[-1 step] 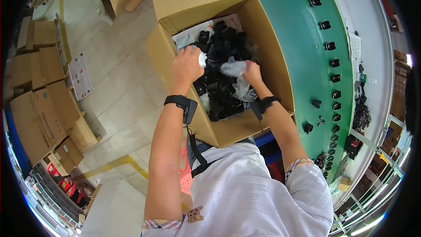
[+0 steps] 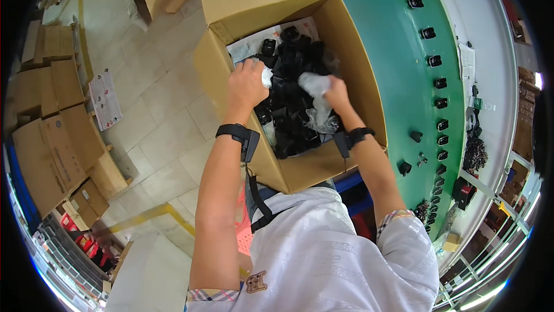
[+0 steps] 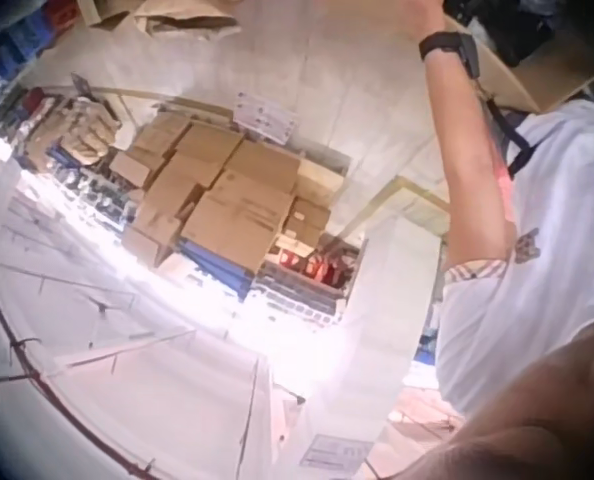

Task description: Assembling small electronic components into plastic housings on a factory production line.

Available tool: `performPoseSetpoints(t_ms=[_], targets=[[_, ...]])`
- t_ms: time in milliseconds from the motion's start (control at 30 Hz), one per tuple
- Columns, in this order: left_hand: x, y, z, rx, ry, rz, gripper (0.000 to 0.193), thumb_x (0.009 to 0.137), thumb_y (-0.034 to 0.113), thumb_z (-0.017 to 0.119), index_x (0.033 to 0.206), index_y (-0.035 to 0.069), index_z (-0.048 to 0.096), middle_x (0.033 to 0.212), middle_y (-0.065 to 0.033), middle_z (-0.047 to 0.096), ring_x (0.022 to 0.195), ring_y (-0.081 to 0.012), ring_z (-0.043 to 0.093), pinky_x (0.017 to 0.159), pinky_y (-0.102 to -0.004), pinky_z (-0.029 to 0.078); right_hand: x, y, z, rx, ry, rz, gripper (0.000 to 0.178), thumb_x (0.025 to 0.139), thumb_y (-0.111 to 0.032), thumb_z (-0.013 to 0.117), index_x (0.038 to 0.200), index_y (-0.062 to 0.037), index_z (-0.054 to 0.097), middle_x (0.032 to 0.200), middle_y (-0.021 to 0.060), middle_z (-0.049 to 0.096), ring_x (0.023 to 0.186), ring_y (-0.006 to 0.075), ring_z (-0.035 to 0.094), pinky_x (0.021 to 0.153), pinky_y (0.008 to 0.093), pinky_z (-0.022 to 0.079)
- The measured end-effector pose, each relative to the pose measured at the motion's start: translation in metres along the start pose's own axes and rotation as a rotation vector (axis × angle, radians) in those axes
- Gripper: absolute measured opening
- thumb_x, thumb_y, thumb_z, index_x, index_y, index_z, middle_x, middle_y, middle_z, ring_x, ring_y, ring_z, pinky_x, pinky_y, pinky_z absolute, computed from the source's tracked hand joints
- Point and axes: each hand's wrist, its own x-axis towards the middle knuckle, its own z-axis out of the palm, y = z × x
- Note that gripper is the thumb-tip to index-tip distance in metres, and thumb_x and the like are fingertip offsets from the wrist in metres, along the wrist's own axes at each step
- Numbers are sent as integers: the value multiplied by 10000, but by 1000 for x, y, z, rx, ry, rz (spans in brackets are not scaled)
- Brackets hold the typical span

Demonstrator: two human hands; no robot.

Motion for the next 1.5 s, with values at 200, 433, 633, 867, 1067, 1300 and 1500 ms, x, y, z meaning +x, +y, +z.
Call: performPoseSetpoints(t_ms=[200,433,633,867,1067,1300,1500], targets=[[-2,-3,-1,-14,17,-1,341,602,92,686,937,130,639,922,-67,592,880,-287,596,709,-394,516,23,-40,-78,418,-66,189,699,667,12,662,1332,-57,455,1097,131,623,902,218,622,803,304,498],[4,7,-1,-7,3,16,330,603,94,684,928,131,642,908,-68,592,863,-293,599,704,-397,517,62,15,-33,-517,-283,299,394,712,-110,600,1078,34,628,1040,294,629,1046,418,591,924,433,475],[1,2,3,-24,59,16,338,600,96,686,934,135,647,897,-68,591,846,-295,596,700,-396,516,9,4,-72,375,-156,327,233,756,-71,543,942,-1,666,848,167,673,771,308,661,696,415,538],[1,-2,4,-34,62,6,347,604,95,682,948,133,651,894,-71,593,857,-295,599,713,-397,518,-84,5,-66,720,-199,414,301,716,9,584,1005,-3,667,1103,172,623,1017,270,616,885,362,500],[3,-1,0,1,3,17,334,611,113,685,942,134,647,914,-69,601,875,-297,601,724,-408,522,-109,37,34,-463,-310,-2,139,674,-107,593,756,-8,647,944,214,657,984,361,617,850,429,515],[8,4,2,-15,12,36,338,620,146,676,956,137,642,936,-86,609,901,-299,606,745,-420,520,-105,26,1,25,-436,71,189,669,-127,618,794,9,656,835,222,669,743,361,647,716,407,521],[-8,-5,-2,-156,79,44,348,610,143,693,954,113,649,950,-96,624,898,-315,613,758,-411,516,-122,-21,-66,1318,-50,496,249,804,-2,539,1042,4,610,923,72,666,751,186,644,630,319,527]])
